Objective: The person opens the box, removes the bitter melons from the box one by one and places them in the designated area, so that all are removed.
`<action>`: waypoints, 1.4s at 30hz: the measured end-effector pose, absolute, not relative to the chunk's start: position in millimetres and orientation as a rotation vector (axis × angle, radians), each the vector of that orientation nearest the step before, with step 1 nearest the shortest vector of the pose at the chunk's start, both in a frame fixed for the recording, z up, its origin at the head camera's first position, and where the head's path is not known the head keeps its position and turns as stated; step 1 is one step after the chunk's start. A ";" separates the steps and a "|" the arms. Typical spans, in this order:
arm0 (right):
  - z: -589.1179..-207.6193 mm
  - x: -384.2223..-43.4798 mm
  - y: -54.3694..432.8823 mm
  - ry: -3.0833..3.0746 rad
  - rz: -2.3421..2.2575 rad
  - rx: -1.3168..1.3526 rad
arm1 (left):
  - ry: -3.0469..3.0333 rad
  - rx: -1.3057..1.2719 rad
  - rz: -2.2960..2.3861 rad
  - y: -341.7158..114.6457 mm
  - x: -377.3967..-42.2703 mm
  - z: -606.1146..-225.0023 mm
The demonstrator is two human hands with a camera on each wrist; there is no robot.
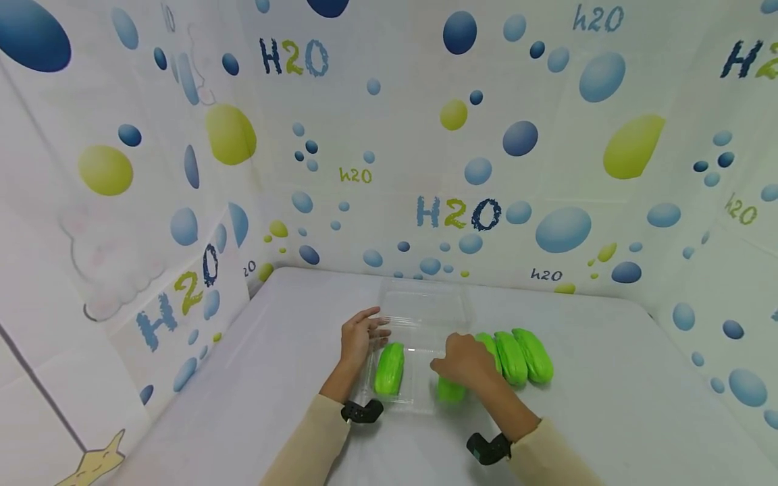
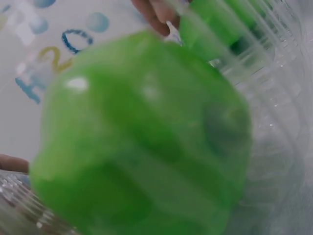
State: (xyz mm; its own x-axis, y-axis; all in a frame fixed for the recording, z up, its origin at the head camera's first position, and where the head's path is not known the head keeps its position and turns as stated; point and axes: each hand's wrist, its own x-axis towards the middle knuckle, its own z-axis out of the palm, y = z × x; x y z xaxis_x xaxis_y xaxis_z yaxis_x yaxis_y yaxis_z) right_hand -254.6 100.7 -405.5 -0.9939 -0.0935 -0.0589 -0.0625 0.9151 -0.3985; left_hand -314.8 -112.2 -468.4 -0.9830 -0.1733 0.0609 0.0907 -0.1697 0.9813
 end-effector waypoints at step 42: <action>-445.4 -259.8 89.5 3.037 -0.772 -0.302 | -1.919 0.128 -2.256 -113.0 -316.4 -468.7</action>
